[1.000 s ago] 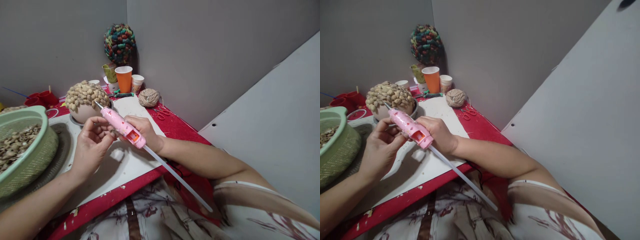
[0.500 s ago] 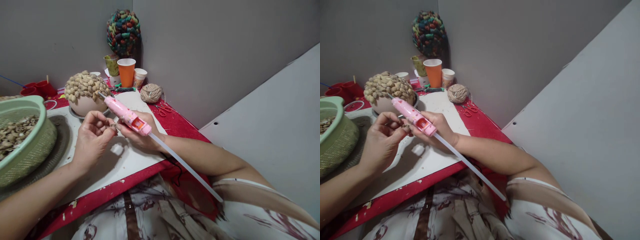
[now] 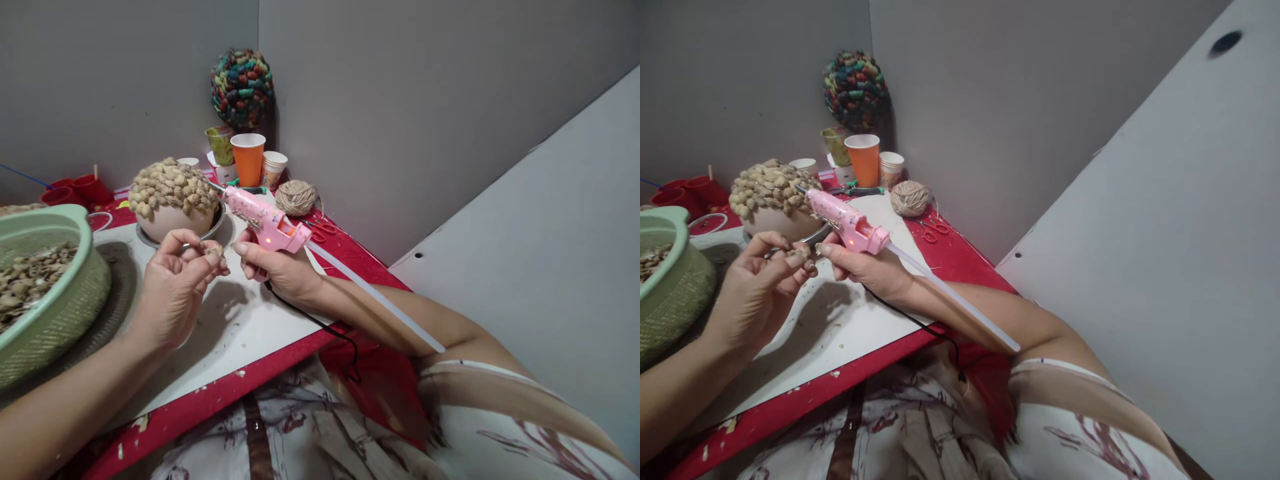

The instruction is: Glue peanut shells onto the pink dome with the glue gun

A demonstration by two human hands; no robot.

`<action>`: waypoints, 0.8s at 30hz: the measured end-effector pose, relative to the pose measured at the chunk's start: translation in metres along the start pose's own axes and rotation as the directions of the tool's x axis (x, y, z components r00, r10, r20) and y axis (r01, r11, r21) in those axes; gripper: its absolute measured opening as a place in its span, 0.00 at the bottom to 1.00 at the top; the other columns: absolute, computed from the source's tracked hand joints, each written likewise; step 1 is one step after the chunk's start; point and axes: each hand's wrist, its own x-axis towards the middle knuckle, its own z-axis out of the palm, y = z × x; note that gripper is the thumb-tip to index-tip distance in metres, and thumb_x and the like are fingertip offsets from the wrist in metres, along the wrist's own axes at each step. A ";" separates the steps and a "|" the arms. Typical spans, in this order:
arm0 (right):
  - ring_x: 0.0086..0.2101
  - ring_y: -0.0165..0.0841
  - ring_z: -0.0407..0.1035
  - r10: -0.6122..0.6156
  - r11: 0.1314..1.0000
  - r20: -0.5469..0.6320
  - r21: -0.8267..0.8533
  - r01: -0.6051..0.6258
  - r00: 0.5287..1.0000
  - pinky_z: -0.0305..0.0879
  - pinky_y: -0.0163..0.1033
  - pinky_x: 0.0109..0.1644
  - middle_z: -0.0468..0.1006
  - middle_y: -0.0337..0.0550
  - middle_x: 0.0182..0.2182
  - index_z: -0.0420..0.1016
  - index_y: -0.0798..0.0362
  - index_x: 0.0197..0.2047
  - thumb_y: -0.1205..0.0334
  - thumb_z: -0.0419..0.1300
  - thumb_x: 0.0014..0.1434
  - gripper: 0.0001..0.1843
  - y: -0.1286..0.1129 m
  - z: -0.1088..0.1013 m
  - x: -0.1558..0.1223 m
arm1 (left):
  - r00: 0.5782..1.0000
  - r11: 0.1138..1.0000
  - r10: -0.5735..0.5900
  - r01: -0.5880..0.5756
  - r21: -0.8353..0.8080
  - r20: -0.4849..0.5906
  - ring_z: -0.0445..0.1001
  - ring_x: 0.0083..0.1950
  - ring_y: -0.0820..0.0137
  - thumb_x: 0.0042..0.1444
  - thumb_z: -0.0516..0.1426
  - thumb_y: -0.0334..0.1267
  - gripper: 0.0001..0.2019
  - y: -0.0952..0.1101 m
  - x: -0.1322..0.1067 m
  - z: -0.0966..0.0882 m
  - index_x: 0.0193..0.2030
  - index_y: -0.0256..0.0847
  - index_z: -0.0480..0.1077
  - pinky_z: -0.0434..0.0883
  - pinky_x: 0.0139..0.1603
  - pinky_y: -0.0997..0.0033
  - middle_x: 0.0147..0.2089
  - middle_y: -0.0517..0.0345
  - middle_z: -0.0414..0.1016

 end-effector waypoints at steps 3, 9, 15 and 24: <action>0.20 0.23 0.61 0.007 1.000 -0.036 0.002 -0.007 0.999 0.49 0.29 0.23 0.69 0.30 0.19 0.71 0.53 0.36 0.45 0.65 0.57 0.19 0.000 -0.003 0.001 | 0.998 0.998 -0.053 0.053 -0.022 0.021 0.75 0.31 0.76 0.45 0.70 0.29 0.14 0.004 0.003 -0.003 0.33 0.41 0.69 0.74 0.36 0.76 0.31 0.62 0.79; 0.20 0.23 0.60 -0.078 0.994 -0.036 -0.075 0.075 0.996 0.55 0.31 0.25 0.69 0.31 0.17 0.69 0.53 0.28 0.49 0.66 0.58 0.18 -0.012 -0.007 0.001 | 0.974 0.976 -0.207 0.211 -0.046 0.089 0.77 0.29 0.78 0.42 0.75 0.32 0.14 0.010 0.008 -0.008 0.32 0.39 0.75 0.77 0.34 0.82 0.31 0.61 0.81; 0.24 0.25 0.66 -0.003 1.000 -0.009 0.009 0.003 1.000 0.65 0.32 0.27 0.76 0.35 0.27 0.76 0.54 0.39 0.57 0.72 0.49 0.16 -0.019 -0.004 -0.001 | 0.908 0.935 -0.344 0.356 -0.006 0.237 0.76 0.27 0.77 0.42 0.75 0.37 0.14 0.009 0.010 -0.011 0.33 0.37 0.79 0.78 0.31 0.83 0.29 0.59 0.80; 0.25 0.28 0.66 -0.021 0.984 0.068 -0.175 0.033 0.997 0.66 0.35 0.28 0.75 0.38 0.27 0.77 0.52 0.32 0.53 0.71 0.53 0.13 -0.021 -0.008 -0.001 | 0.872 0.909 -0.400 0.416 0.003 0.282 0.74 0.24 0.78 0.43 0.75 0.37 0.14 0.004 0.010 -0.013 0.30 0.37 0.76 0.77 0.27 0.84 0.25 0.60 0.76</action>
